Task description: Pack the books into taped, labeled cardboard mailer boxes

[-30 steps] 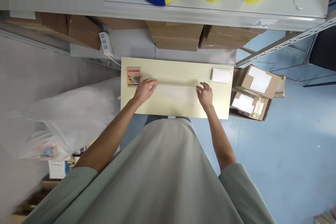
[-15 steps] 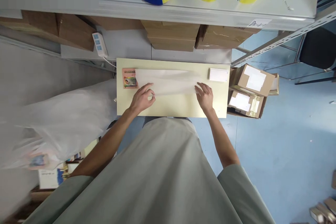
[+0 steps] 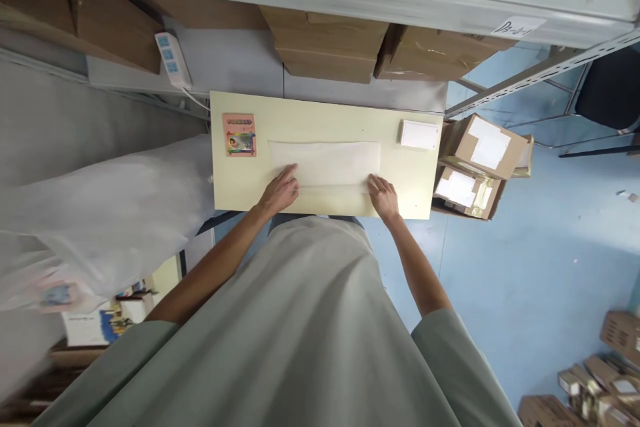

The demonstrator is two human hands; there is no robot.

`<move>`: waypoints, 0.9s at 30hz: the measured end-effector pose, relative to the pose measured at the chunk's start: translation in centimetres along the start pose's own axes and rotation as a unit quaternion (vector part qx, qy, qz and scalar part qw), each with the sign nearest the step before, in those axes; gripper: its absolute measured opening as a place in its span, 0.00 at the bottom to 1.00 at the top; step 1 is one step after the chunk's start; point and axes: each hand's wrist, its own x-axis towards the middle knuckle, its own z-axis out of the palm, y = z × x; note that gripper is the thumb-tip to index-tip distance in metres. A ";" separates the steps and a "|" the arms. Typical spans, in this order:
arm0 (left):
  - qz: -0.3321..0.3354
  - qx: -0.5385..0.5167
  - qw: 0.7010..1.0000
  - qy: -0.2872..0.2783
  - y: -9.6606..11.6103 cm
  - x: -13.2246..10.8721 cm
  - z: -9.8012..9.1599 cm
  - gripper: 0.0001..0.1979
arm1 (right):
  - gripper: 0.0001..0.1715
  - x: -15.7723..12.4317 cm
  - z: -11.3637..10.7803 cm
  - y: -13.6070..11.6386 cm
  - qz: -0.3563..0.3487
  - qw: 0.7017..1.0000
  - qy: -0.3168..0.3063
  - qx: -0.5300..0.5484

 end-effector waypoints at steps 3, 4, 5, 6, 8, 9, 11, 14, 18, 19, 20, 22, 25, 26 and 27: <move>0.007 -0.006 1.000 0.013 0.2 -0.3 0.0 0.22 | 0.26 -0.4 0.2 -1.2 0.008 1.000 0.013 -0.011; 0.004 -0.008 1.000 0.022 0.4 -0.2 -0.1 0.28 | 0.31 -0.1 0.3 -2.0 0.012 1.000 0.018 -0.012; -0.002 -0.009 1.000 0.030 0.8 0.2 -0.2 0.33 | 0.34 0.3 0.4 -2.9 0.014 1.000 0.021 -0.010; -0.011 -0.009 0.999 0.037 1.2 0.7 -0.3 0.36 | 0.37 0.9 0.6 -4.0 0.011 1.000 0.021 -0.004; -0.025 -0.006 0.999 0.046 2.2 2.2 -0.3 0.33 | 0.38 2.8 1.3 -6.5 -0.005 1.000 0.015 0.016; -0.027 -0.004 0.998 0.050 2.7 3.1 -0.2 0.31 | 0.38 4.0 1.7 -7.9 -0.019 0.999 0.010 0.028; -0.019 -0.006 0.998 0.052 3.7 4.7 0.2 0.31 | 0.36 6.4 2.7 -10.5 -0.056 0.997 -0.009 0.048; -0.005 -0.011 0.999 0.041 4.2 6.0 0.9 0.35 | 0.38 9.4 4.2 -13.1 -0.078 0.994 -0.021 0.066; -0.007 -0.007 1.000 0.010 2.2 5.9 1.1 0.48 | 0.39 11.0 5.1 -13.1 -0.066 0.996 0.002 0.065; -0.010 -0.003 1.000 0.002 1.3 5.8 0.9 0.54 | 0.39 11.0 5.1 -12.5 -0.056 0.997 0.012 0.060; -0.014 0.001 1.000 -0.006 0.4 5.8 0.7 0.60 | 0.41 10.7 5.0 -11.7 -0.043 0.997 0.023 0.055; -0.027 0.010 0.999 -0.016 -1.4 5.8 0.0 0.70 | 0.45 10.0 4.7 -9.8 -0.005 0.998 0.045 0.043; -0.041 0.016 0.999 -0.017 -3.1 6.3 -0.9 0.79 | 0.49 8.4 4.0 -6.5 0.049 0.996 0.069 0.020; -0.044 0.016 0.999 -0.011 -3.3 6.5 -1.1 0.80 | 0.49 7.9 3.8 -5.6 0.059 0.996 0.073 0.013; -0.047 0.014 0.999 -0.002 -3.2 6.6 -1.2 0.80 | 0.49 7.5 3.6 -4.9 0.064 0.995 0.077 0.008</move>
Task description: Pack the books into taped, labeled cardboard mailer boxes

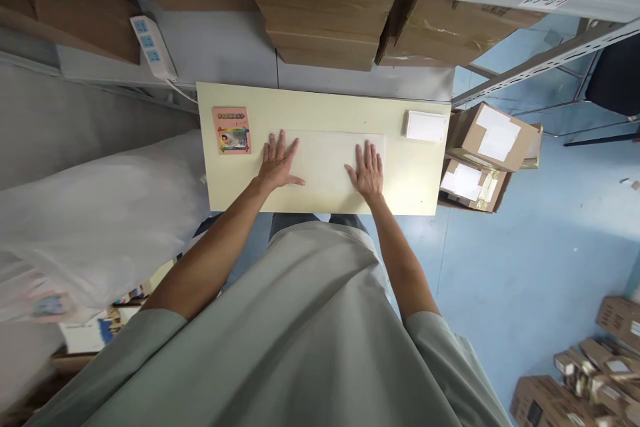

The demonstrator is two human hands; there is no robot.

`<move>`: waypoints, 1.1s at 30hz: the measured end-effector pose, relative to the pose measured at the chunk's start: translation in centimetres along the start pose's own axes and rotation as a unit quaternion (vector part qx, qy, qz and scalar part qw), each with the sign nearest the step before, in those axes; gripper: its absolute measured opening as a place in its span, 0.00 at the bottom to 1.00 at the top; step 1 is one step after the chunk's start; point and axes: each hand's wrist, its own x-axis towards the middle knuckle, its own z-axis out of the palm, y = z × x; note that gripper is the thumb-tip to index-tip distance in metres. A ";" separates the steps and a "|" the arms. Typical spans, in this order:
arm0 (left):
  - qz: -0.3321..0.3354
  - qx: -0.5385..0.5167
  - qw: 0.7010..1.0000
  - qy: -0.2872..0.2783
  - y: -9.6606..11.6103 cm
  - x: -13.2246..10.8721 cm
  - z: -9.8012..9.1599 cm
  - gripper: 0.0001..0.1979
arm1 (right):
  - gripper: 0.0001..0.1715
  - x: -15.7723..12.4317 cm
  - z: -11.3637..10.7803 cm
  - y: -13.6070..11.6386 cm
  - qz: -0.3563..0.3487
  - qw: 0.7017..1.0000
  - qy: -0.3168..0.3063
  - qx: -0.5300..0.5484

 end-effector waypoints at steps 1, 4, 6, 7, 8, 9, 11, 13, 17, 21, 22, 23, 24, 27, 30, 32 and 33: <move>-0.002 -0.004 1.000 0.014 0.3 0.1 0.0 0.78 | 0.50 -0.2 -0.2 0.6 0.002 1.000 0.003 -0.001; 0.016 -0.027 0.998 0.059 2.2 -0.1 0.3 0.65 | 0.50 -0.2 -0.5 0.5 0.007 1.000 0.012 0.016; 0.046 -0.047 0.996 0.067 3.7 -0.2 0.8 0.53 | 0.49 0.2 -0.3 -1.1 0.007 0.999 0.009 0.035; 0.059 -0.056 0.995 0.064 4.4 -0.3 1.1 0.47 | 0.48 0.4 0.0 -2.1 0.003 0.999 0.004 0.043; 0.066 -0.063 0.994 0.060 4.9 -0.5 1.4 0.43 | 0.48 0.6 0.3 -3.3 -0.004 0.999 -0.003 0.051; 0.067 -0.069 0.994 0.058 5.3 -0.6 1.7 0.41 | 0.48 0.9 0.7 -4.5 -0.013 0.998 -0.010 0.058; 0.059 -0.077 0.994 0.057 5.4 -0.8 2.0 0.39 | 0.46 1.2 1.6 -6.5 -0.023 0.997 -0.015 0.072; 0.051 -0.080 0.994 0.059 4.9 -1.1 2.0 0.39 | 0.45 1.3 2.2 -7.6 -0.023 0.996 -0.011 0.085; 0.049 -0.073 0.994 0.069 2.8 -1.4 1.3 0.43 | 0.44 1.0 1.8 -6.4 -0.015 0.997 -0.019 0.073; 0.041 -0.073 0.994 0.074 1.7 -1.2 0.9 0.48 | 0.44 0.2 0.2 -2.9 0.008 0.999 -0.031 0.022; 0.038 -0.074 0.994 0.073 1.7 -1.1 0.9 0.48 | 0.44 0.1 -0.1 -2.3 0.011 0.999 -0.031 0.013; 0.036 -0.074 0.994 0.071 1.8 -1.0 0.9 0.48 | 0.43 0.0 -0.3 -1.8 0.013 0.999 -0.030 0.007; 0.036 -0.075 0.994 0.069 1.9 -0.9 0.9 0.48 | 0.43 -0.1 -0.4 -1.5 0.016 0.999 -0.029 0.002; 0.042 -0.090 0.993 0.065 1.8 -1.1 0.5 0.44 | 0.44 0.1 -0.4 -2.1 0.036 0.999 -0.019 0.009; 0.029 -0.116 0.988 0.093 0.2 -2.4 -0.6 0.38 | 0.45 0.8 -0.5 -4.9 0.052 0.998 -0.002 0.032; 0.002 -0.123 0.983 0.134 -1.9 -3.8 -1.7 0.34 | 0.46 1.6 -0.6 -7.9 0.038 0.998 -0.001 0.043; -0.016 -0.123 0.980 0.156 -3.2 -4.5 -2.3 0.32 | 0.46 2.1 -0.7 -9.6 0.022 0.998 -0.005 0.051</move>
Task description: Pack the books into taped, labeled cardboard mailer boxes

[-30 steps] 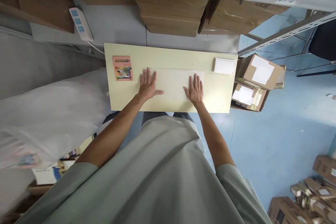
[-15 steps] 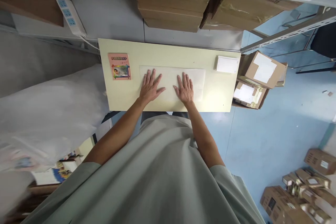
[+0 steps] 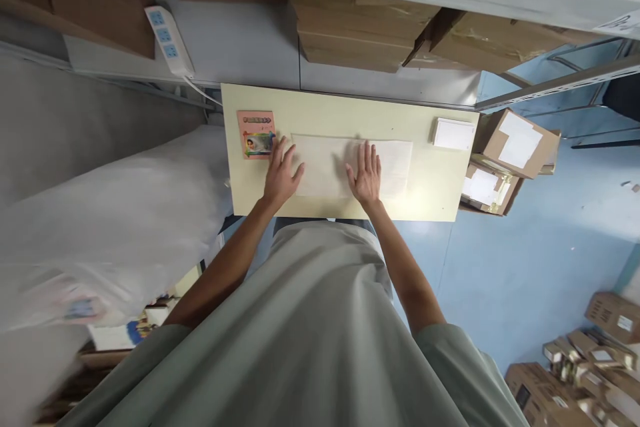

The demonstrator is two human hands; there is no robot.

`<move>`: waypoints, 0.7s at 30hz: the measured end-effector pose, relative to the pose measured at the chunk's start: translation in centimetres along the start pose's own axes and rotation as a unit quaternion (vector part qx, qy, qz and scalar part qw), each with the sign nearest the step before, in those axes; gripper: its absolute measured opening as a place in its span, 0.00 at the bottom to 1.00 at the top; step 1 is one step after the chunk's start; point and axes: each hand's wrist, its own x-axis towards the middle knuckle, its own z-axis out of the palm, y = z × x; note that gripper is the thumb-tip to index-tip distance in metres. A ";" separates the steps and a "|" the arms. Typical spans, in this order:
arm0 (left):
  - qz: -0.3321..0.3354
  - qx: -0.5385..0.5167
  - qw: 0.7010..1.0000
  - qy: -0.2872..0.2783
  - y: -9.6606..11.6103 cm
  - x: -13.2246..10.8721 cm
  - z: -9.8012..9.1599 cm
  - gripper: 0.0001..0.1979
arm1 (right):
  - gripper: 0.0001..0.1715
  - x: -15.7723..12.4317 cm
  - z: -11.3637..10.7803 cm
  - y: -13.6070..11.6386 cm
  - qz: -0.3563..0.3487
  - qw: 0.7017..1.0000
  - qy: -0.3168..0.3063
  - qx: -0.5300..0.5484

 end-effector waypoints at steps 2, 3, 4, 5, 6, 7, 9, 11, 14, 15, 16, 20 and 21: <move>-0.038 0.004 0.998 0.046 -2.5 -0.7 -2.1 0.30 | 0.45 1.1 0.4 -3.9 -0.045 0.999 -0.011 0.023; -0.062 0.004 0.996 0.065 -3.9 -0.8 -3.1 0.29 | 0.45 1.7 0.7 -5.9 -0.072 0.997 -0.019 0.037; -0.087 0.005 0.993 0.083 -5.2 -0.8 -3.9 0.28 | 0.44 2.3 1.2 -8.0 -0.097 0.993 -0.027 0.053; -0.113 0.006 0.989 0.098 -6.5 -0.7 -4.6 0.28 | 0.43 2.9 1.8 -10.0 -0.121 0.990 -0.035 0.068; -0.136 0.007 0.985 0.109 -7.6 -0.6 -5.1 0.28 | 0.42 3.5 2.5 -11.9 -0.141 0.986 -0.044 0.082; -0.157 0.008 0.981 0.117 -8.6 -0.3 -5.5 0.28 | 0.41 4.0 3.3 -13.7 -0.154 0.982 -0.055 0.095; -0.185 -0.001 0.975 0.125 -10.0 0.4 -6.1 0.26 | 0.39 4.7 5.0 -16.8 -0.162 0.976 -0.084 0.118; -0.202 -0.028 0.971 0.121 -10.7 1.1 -6.3 0.23 | 0.38 4.9 6.4 -19.1 -0.142 0.974 -0.114 0.134; -0.250 -0.087 0.957 0.117 -10.9 2.1 -6.7 0.17 | 0.35 4.6 7.5 -20.8 -0.100 0.975 -0.135 0.147; -0.269 -0.109 0.950 0.116 -10.8 2.4 -6.9 0.15 | 0.35 4.5 7.6 -21.1 -0.090 0.975 -0.135 0.150; -0.285 -0.131 0.943 0.115 -10.8 2.7 -7.1 0.13 | 0.34 4.4 7.6 -21.3 -0.082 0.976 -0.133 0.154; -0.275 -0.193 0.937 0.096 -10.1 3.5 -8.3 0.10 | 0.32 4.5 7.3 -21.2 -0.071 0.973 -0.125 0.180; -0.263 -0.197 0.940 0.093 -9.7 3.6 -8.8 0.12 | 0.31 4.6 7.2 -21.0 -0.070 0.971 -0.124 0.194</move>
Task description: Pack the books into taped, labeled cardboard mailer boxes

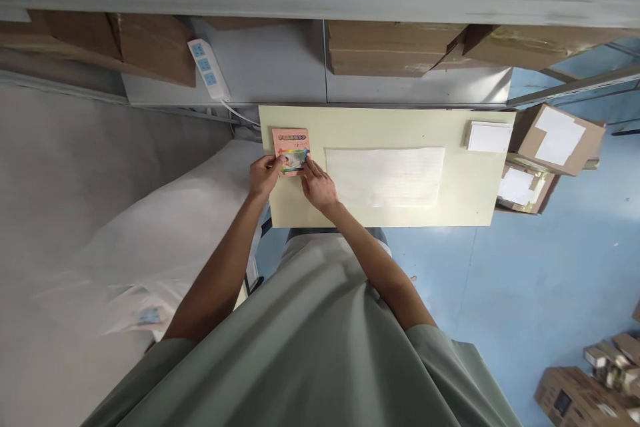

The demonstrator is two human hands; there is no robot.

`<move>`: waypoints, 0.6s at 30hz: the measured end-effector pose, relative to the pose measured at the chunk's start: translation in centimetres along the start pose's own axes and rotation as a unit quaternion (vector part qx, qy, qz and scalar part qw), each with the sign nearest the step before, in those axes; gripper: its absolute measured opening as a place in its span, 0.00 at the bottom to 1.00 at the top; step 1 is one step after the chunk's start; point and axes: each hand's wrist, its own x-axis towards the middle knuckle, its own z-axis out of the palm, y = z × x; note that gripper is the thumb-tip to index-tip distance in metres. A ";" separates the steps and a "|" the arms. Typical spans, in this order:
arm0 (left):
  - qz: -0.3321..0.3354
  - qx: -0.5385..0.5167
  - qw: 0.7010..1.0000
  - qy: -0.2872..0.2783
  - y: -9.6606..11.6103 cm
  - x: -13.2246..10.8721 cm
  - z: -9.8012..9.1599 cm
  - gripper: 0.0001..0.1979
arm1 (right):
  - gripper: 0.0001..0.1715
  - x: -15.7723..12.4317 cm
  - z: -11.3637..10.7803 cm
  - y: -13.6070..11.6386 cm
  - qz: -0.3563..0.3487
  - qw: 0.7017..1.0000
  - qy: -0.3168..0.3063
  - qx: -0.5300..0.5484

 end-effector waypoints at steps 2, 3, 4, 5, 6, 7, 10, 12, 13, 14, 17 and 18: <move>0.025 -0.004 1.000 -0.010 1.2 -0.6 -0.5 0.15 | 0.31 0.1 -0.6 0.4 0.006 0.999 0.009 0.039; 0.036 -0.010 0.999 -0.015 1.8 -1.1 -0.7 0.16 | 0.31 0.1 -1.0 0.7 0.013 0.998 0.018 0.066; 0.044 -0.019 0.999 -0.021 2.5 -1.7 -0.8 0.18 | 0.32 0.0 -1.5 1.0 0.020 0.995 0.029 0.098; 0.051 -0.032 0.998 -0.026 3.2 -2.4 -0.8 0.20 | 0.33 -0.2 -2.1 1.5 0.029 0.990 0.041 0.133; 0.053 -0.046 0.997 -0.032 3.9 -3.2 -0.5 0.21 | 0.34 -0.5 -2.8 2.0 0.037 0.983 0.053 0.169; 0.052 -0.058 0.996 -0.038 4.6 -4.0 -0.1 0.22 | 0.35 -0.9 -3.6 2.7 0.046 0.976 0.065 0.203; 0.048 -0.080 0.993 -0.068 6.6 -6.5 2.3 0.24 | 0.40 -2.5 -6.5 5.2 0.065 0.954 0.102 0.276; 0.056 -0.087 0.990 -0.094 7.8 -8.1 4.9 0.24 | 0.43 -4.0 -8.7 7.5 0.080 0.940 0.124 0.309; 0.064 -0.088 0.988 -0.107 8.3 -8.8 6.4 0.23 | 0.44 -4.9 -9.8 8.8 0.090 0.933 0.132 0.323; 0.074 -0.088 0.986 -0.119 8.8 -9.5 8.0 0.23 | 0.44 -5.9 -10.8 10.2 0.100 0.926 0.140 0.335; 0.106 -0.065 0.979 -0.162 10.1 -11.5 12.8 0.19 | 0.43 -9.4 -13.8 14.4 0.129 0.914 0.162 0.349; 0.110 -0.051 0.976 -0.179 10.4 -12.1 14.4 0.17 | 0.42 -10.7 -14.7 15.7 0.138 0.911 0.171 0.349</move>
